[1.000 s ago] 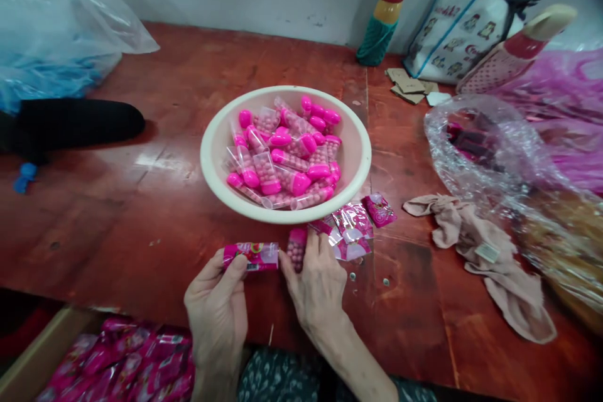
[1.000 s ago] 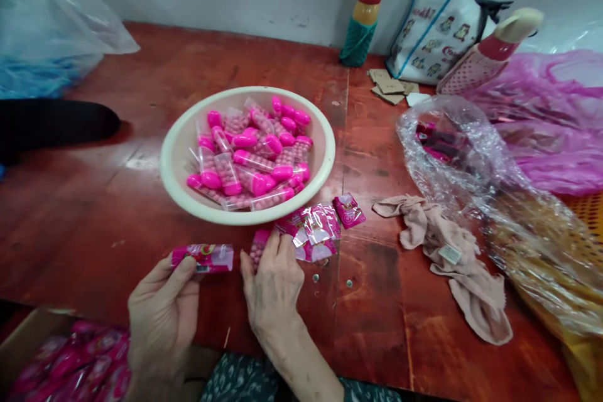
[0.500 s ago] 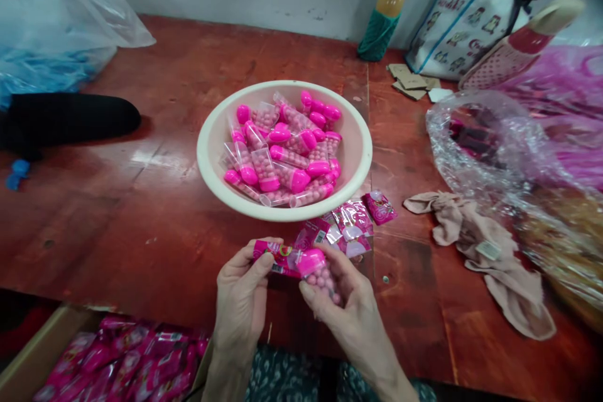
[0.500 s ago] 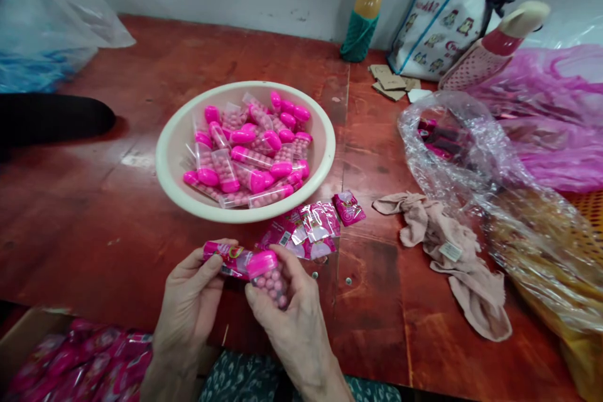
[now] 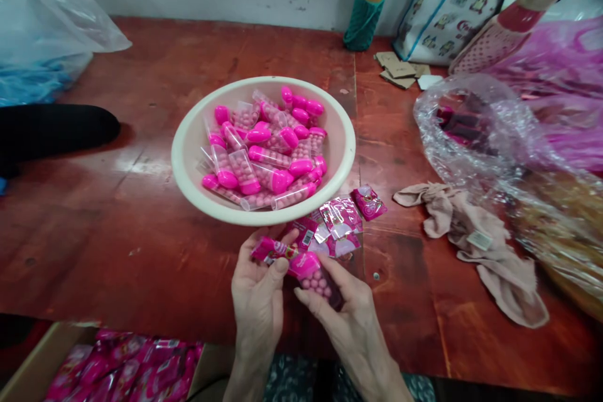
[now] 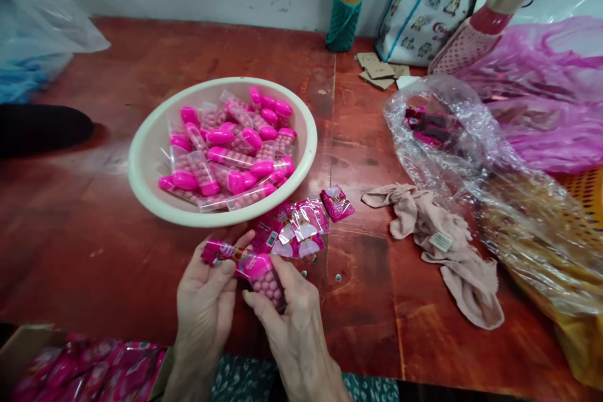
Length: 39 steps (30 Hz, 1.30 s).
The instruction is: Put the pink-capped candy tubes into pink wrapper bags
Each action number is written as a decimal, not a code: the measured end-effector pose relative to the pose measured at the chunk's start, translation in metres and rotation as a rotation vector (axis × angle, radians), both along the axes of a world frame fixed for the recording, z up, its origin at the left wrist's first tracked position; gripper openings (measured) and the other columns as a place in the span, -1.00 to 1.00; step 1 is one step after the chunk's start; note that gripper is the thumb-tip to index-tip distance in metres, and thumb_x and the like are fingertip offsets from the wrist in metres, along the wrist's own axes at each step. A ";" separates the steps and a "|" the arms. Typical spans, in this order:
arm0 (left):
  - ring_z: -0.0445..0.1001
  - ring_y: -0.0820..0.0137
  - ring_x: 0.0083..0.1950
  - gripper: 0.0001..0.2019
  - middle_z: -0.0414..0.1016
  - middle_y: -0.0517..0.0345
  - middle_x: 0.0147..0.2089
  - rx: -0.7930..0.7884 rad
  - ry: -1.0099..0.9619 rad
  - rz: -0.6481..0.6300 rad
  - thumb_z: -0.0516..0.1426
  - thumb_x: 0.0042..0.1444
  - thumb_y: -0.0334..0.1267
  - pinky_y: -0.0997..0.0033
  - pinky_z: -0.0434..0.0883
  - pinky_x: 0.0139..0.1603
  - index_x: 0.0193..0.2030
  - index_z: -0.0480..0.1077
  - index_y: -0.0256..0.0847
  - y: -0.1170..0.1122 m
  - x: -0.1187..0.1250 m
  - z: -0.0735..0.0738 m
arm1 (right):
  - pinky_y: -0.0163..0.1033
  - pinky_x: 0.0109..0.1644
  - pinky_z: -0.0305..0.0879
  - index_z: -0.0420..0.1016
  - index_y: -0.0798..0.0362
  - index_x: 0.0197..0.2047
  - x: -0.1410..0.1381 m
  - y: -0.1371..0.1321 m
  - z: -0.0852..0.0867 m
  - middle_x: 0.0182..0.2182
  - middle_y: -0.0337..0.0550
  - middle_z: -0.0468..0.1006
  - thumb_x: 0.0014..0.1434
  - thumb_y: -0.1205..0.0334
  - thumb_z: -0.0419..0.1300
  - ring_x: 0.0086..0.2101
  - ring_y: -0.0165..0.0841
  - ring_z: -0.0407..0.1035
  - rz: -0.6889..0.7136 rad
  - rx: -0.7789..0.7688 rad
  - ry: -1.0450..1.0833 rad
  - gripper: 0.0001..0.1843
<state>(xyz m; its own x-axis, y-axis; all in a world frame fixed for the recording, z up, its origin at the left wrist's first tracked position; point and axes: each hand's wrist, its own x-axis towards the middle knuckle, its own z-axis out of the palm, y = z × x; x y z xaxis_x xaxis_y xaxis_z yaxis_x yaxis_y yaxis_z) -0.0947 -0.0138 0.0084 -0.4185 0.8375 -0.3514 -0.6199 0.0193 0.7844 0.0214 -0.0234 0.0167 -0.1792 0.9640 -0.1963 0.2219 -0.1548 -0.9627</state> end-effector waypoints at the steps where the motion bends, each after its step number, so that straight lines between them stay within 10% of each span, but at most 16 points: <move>1: 0.49 0.19 -0.02 -0.63 0.56 0.02 -0.13 -0.020 -0.035 -0.008 0.27 -0.11 -0.43 0.20 0.41 -0.01 -0.10 0.38 -0.18 0.000 0.002 -0.001 | -0.29 -0.10 0.38 0.38 -0.01 0.06 0.002 -0.001 -0.001 -0.11 -0.16 0.53 0.08 0.37 0.21 -0.15 -0.28 0.42 0.007 0.046 -0.017 -0.56; 13: 0.54 0.34 -0.36 -0.83 0.59 0.09 -0.42 -0.172 -0.186 -0.071 0.34 -0.22 -0.32 0.33 0.47 -0.18 -0.42 0.51 -0.27 -0.003 0.016 -0.013 | -0.09 -0.11 0.43 0.17 0.17 0.23 0.009 -0.012 -0.009 -0.13 0.13 0.50 0.24 0.33 0.00 -0.14 -0.15 0.42 0.000 0.505 -0.406 -0.52; 23: 0.54 0.27 -0.20 -0.64 0.58 0.02 -0.20 -0.152 -0.199 -0.172 0.30 -0.14 -0.30 0.30 0.44 -0.12 -0.12 0.47 -0.22 -0.001 0.029 -0.014 | -0.37 -0.21 0.44 0.30 0.01 0.07 0.025 -0.009 -0.002 -0.20 -0.19 0.56 0.13 0.27 0.19 -0.28 -0.36 0.48 -0.045 0.038 0.046 -0.59; 31: 0.51 0.30 -0.08 -0.62 0.56 0.01 -0.13 -0.168 -0.181 -0.222 0.26 -0.10 -0.48 0.35 0.40 -0.01 -0.07 0.45 -0.20 -0.006 0.029 -0.009 | -0.20 -0.04 0.37 0.26 0.16 0.14 0.028 -0.014 -0.016 -0.09 0.06 0.51 0.20 0.37 0.08 -0.12 -0.25 0.43 -0.058 0.401 -0.260 -0.57; 39: 0.42 0.24 0.06 -0.58 0.50 -0.01 0.00 -0.162 -0.333 -0.297 0.18 0.04 -0.42 0.23 0.27 0.15 0.08 0.35 -0.15 -0.004 0.035 -0.013 | -0.26 0.17 0.18 0.06 0.06 0.27 0.038 -0.009 -0.013 0.15 -0.08 0.32 0.26 0.28 0.02 0.10 -0.32 0.24 0.009 0.111 -0.022 -0.48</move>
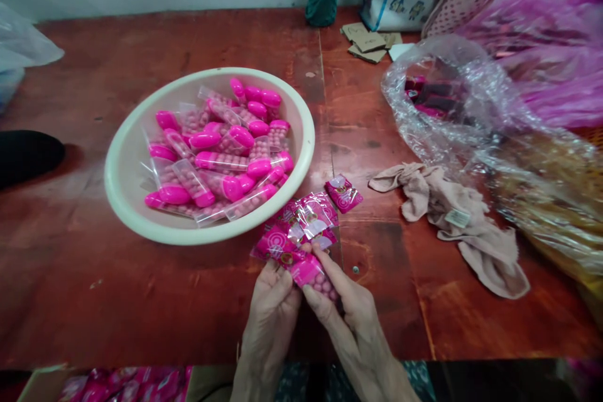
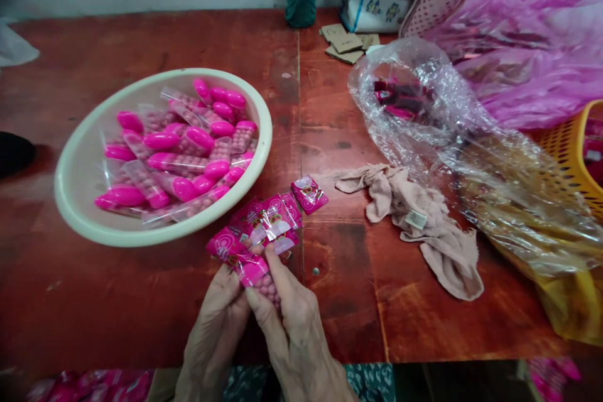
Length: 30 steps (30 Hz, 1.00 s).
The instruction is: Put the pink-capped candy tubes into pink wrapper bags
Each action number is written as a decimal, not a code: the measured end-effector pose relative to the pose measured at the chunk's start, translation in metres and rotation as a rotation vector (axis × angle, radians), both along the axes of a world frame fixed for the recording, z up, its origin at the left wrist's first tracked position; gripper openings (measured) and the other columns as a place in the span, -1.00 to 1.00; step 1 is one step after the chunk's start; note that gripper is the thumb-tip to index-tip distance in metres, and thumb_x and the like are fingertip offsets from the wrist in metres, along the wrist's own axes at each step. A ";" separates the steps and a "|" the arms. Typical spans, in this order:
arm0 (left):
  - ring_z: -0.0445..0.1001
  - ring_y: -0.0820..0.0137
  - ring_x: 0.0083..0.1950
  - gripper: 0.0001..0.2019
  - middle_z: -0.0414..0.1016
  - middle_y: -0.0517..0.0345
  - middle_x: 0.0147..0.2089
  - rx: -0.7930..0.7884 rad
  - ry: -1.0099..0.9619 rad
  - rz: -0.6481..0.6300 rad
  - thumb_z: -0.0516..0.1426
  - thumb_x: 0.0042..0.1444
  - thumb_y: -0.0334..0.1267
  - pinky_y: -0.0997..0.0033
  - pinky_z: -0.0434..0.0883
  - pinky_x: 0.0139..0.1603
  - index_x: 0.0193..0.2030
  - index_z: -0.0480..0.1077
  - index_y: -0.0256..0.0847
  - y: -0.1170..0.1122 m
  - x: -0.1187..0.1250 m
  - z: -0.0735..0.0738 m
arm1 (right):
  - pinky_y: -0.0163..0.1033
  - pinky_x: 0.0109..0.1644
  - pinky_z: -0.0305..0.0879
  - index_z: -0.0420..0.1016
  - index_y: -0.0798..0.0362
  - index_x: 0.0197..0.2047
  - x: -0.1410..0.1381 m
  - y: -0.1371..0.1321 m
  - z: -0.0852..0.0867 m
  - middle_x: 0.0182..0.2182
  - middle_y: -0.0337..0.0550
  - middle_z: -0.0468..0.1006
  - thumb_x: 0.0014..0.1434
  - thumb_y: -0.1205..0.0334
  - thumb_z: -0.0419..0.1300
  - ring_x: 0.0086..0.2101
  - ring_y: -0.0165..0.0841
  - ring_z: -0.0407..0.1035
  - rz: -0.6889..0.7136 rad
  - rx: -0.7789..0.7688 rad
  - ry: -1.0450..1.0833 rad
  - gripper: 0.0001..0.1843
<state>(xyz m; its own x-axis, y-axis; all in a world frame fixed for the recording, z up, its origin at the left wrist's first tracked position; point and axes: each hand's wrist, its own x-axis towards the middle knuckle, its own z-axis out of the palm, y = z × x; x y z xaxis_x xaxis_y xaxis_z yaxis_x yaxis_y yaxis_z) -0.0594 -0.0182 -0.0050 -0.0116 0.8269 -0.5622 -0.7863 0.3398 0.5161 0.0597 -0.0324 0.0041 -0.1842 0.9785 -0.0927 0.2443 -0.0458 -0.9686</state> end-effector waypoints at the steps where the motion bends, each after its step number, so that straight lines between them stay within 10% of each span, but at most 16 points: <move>1: 0.42 0.24 0.06 -0.59 0.50 -0.01 0.00 0.004 -0.004 -0.005 0.17 0.05 -0.41 0.22 0.27 0.15 0.08 0.36 -0.15 0.001 0.000 0.000 | -0.27 0.13 0.22 0.09 0.03 0.25 0.000 0.000 0.001 0.12 -0.10 0.35 0.25 0.26 0.03 0.07 -0.32 0.28 0.000 -0.033 0.016 -0.50; 7: 0.46 0.19 0.00 -0.72 0.57 -0.04 -0.13 0.018 0.045 -0.081 0.22 0.00 -0.38 0.18 0.32 0.09 -0.09 0.48 -0.24 0.003 0.002 0.003 | -0.39 -0.19 0.35 0.23 -0.05 0.05 -0.005 0.003 0.005 -0.19 -0.22 0.52 0.24 0.27 0.04 -0.24 -0.40 0.45 -0.015 -0.093 0.011 -0.70; 30: 0.50 0.11 -0.13 -0.80 0.58 -0.13 -0.18 -0.033 0.030 -0.339 0.21 -0.05 -0.28 0.19 0.39 -0.08 -0.28 0.56 -0.30 0.002 0.005 0.016 | -0.33 -0.40 0.39 0.29 -0.04 0.01 -0.004 -0.015 -0.006 -0.30 -0.17 0.57 0.22 0.14 0.04 -0.40 -0.32 0.48 -0.020 -0.076 -0.201 -0.71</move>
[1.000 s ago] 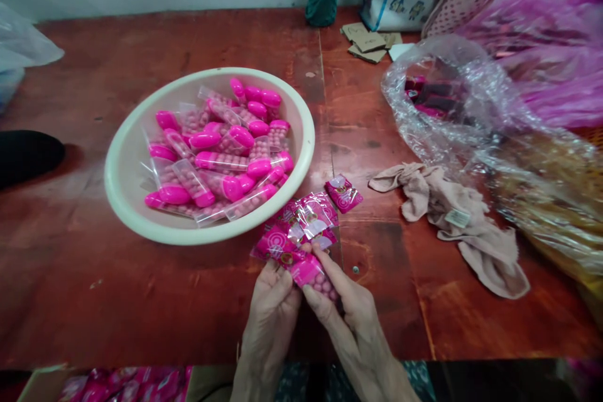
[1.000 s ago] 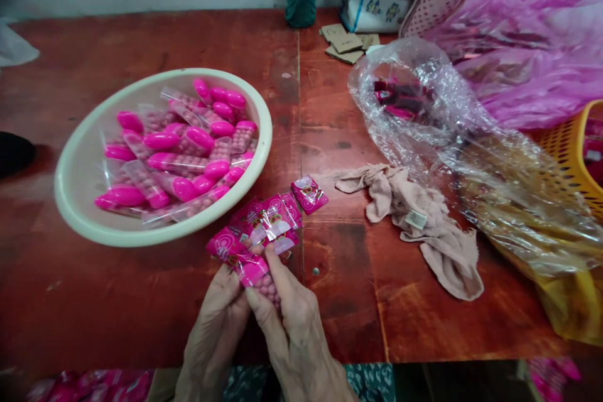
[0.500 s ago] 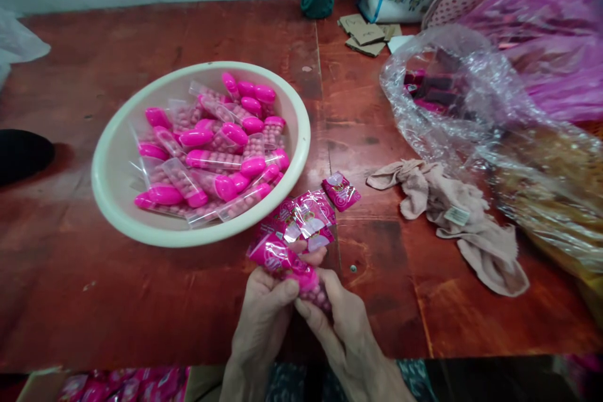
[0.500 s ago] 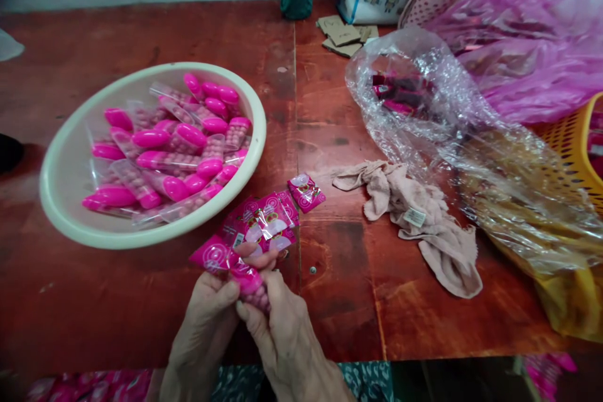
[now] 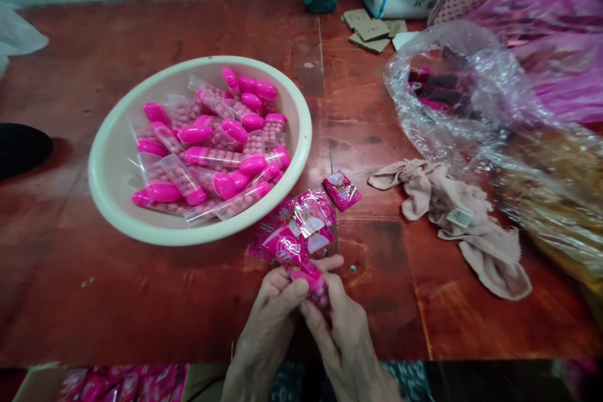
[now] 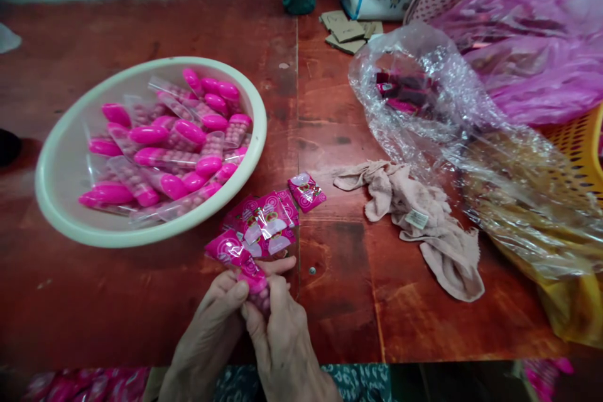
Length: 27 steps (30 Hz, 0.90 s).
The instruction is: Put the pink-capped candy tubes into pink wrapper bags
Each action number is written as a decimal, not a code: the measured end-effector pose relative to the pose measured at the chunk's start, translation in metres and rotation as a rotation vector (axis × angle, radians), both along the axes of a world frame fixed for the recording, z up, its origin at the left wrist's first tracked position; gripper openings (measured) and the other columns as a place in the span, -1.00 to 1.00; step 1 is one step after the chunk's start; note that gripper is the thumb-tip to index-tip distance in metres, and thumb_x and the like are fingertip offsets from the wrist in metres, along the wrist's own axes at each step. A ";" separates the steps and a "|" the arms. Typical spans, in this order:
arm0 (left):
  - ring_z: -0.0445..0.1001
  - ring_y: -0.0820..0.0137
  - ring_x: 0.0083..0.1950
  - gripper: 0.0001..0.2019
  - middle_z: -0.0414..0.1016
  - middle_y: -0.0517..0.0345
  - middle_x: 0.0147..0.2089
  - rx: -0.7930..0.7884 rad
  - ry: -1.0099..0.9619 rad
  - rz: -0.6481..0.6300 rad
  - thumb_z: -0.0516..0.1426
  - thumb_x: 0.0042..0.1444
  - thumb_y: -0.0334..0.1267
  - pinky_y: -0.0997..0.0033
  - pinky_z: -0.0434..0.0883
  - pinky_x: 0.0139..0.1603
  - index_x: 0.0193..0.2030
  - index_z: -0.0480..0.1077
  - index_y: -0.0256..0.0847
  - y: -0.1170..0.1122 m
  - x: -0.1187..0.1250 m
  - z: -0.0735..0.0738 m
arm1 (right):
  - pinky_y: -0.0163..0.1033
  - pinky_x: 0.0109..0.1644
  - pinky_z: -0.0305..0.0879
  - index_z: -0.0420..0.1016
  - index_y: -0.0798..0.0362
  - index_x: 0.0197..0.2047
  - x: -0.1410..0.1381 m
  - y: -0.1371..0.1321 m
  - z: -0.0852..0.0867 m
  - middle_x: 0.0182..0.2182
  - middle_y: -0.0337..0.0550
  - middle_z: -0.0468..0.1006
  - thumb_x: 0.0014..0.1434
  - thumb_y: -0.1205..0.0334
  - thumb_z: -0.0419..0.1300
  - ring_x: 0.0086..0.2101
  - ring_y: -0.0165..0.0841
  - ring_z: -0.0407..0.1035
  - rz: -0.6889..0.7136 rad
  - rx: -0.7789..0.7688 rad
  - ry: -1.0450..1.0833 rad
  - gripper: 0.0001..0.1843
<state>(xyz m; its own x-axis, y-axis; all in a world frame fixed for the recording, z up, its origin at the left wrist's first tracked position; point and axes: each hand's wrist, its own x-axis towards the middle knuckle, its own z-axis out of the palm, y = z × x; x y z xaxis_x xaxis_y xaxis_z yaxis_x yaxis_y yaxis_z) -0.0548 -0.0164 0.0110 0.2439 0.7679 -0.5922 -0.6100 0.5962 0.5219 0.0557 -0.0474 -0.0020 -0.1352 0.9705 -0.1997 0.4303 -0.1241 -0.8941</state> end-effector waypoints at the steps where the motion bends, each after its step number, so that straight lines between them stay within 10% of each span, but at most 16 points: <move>1: 0.50 0.13 -0.14 -0.81 0.58 -0.12 -0.20 0.000 0.024 0.009 0.21 -0.06 -0.29 0.21 0.40 -0.09 -0.29 0.56 -0.30 0.000 -0.001 0.001 | -0.33 -0.40 0.40 0.30 -0.03 0.01 0.002 -0.001 -0.001 -0.29 -0.17 0.57 0.21 0.13 0.06 -0.39 -0.32 0.48 -0.009 -0.011 0.024 -0.70; 18: 0.45 0.24 -0.06 -0.76 0.56 -0.04 -0.14 -0.006 0.211 0.037 0.10 0.12 -0.26 0.33 0.34 -0.02 -0.14 0.52 -0.26 -0.002 0.014 0.004 | -0.33 -0.27 0.44 0.24 -0.07 0.17 -0.009 -0.021 0.004 -0.20 -0.10 0.56 0.23 -0.03 0.00 -0.24 -0.26 0.50 -0.294 -0.043 -0.111 -0.52; 24: 0.46 0.32 -0.15 -0.74 0.55 -0.01 -0.15 0.025 0.203 0.045 0.04 0.18 -0.20 0.40 0.35 -0.11 -0.14 0.49 -0.23 -0.004 0.011 0.000 | -0.31 -0.32 0.39 0.38 0.00 -0.03 0.013 0.005 0.009 -0.31 -0.14 0.53 0.26 0.14 -0.02 -0.32 -0.30 0.45 -0.014 0.060 0.001 -0.72; 27: 0.47 0.40 -0.31 -0.79 0.55 0.07 -0.30 0.047 0.279 0.048 0.08 0.16 -0.20 0.48 0.37 -0.28 -0.20 0.48 -0.23 -0.005 0.010 -0.002 | -0.19 -0.14 0.33 0.40 0.04 -0.04 0.026 0.023 0.017 -0.22 -0.05 0.46 0.23 0.15 0.04 -0.20 -0.24 0.37 -0.107 0.196 -0.055 -0.72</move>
